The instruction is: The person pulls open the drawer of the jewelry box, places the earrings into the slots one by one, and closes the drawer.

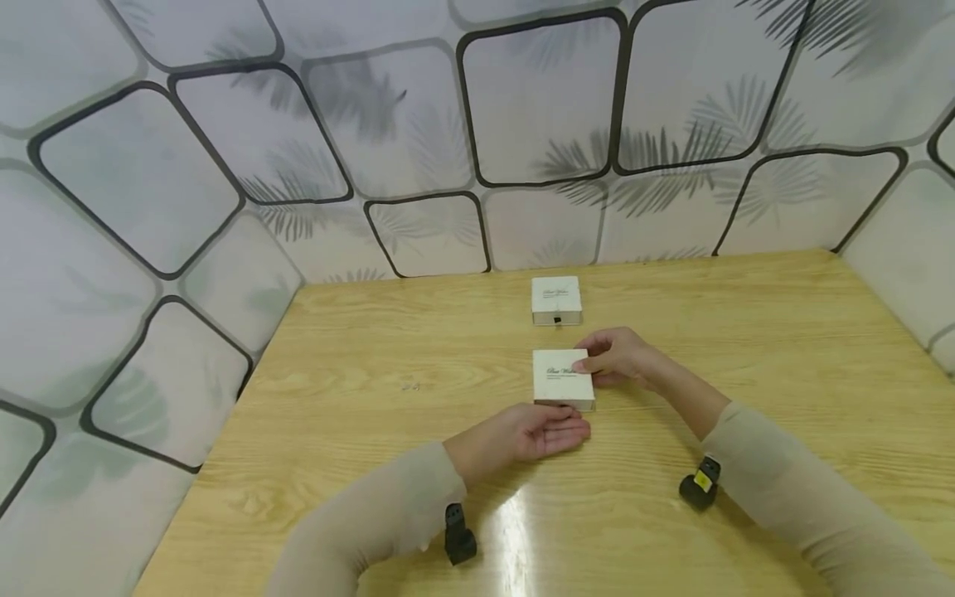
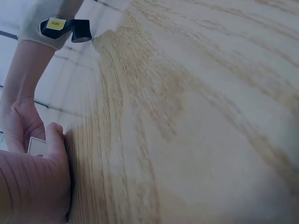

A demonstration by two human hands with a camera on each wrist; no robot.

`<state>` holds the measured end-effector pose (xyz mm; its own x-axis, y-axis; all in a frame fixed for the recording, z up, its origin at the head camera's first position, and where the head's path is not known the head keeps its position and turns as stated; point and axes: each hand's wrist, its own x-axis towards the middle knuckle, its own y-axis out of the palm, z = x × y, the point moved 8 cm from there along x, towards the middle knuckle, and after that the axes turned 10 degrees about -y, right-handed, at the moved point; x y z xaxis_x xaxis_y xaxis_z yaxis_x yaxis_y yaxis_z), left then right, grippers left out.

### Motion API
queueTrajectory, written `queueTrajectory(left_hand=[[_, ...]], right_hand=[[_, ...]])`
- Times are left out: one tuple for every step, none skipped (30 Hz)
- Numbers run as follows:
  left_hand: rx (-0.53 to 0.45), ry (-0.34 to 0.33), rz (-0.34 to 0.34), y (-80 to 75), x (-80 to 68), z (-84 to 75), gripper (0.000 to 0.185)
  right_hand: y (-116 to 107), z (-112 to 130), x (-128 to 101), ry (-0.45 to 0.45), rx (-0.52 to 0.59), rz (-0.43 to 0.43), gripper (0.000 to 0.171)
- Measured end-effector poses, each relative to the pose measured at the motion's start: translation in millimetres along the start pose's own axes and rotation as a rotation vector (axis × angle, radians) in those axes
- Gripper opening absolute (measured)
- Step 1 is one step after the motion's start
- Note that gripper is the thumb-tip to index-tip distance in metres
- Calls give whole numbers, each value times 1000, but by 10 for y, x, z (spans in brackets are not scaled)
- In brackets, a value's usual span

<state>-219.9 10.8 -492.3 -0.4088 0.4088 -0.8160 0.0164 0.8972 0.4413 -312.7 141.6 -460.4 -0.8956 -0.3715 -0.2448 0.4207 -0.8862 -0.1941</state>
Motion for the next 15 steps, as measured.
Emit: queueTrajectory(left_hand=[[1,5,-5,-4,6,2,22],[3,9,-9,-7,12,3,23],[2,13,-12,-9,15,4,23],[3,20,-15,-7,15,5,23],[3,28,-18,-5,15,5,23],[5,35,-19,-4,15,7,24],[5,40,-22,-3,14,9,24],[5,45,-25,-3,11,10,24],[5,50,-26,-3,10,12,25],[5,54,-27,-3,11,12,25],[2,56,-29,-4,10,12,25],[0,57,-30,-4,8,12,25],[-2,59,-31,-4,8,9,26],[-1,64,-32,-4,7,6,25],[-2,67,-30,-2,9,2,25]], right_hand=[[2,0,-1,0,-2,2,50],[6,0,0,-1,-3,5,51],[8,-4,0,3,-2,3,51],[12,-2,-2,6,1,0,51],[15,-2,-2,7,1,0,51],[15,-5,1,9,2,0,51],[17,1,2,5,1,5,51],[19,2,3,6,3,6,51],[17,-1,5,8,4,6,51],[14,-3,6,12,6,3,50],[11,-6,10,14,5,3,50],[7,-9,12,16,5,1,49],[9,-2,12,11,2,6,50],[5,-9,15,16,4,1,49],[5,-8,16,15,3,0,49]])
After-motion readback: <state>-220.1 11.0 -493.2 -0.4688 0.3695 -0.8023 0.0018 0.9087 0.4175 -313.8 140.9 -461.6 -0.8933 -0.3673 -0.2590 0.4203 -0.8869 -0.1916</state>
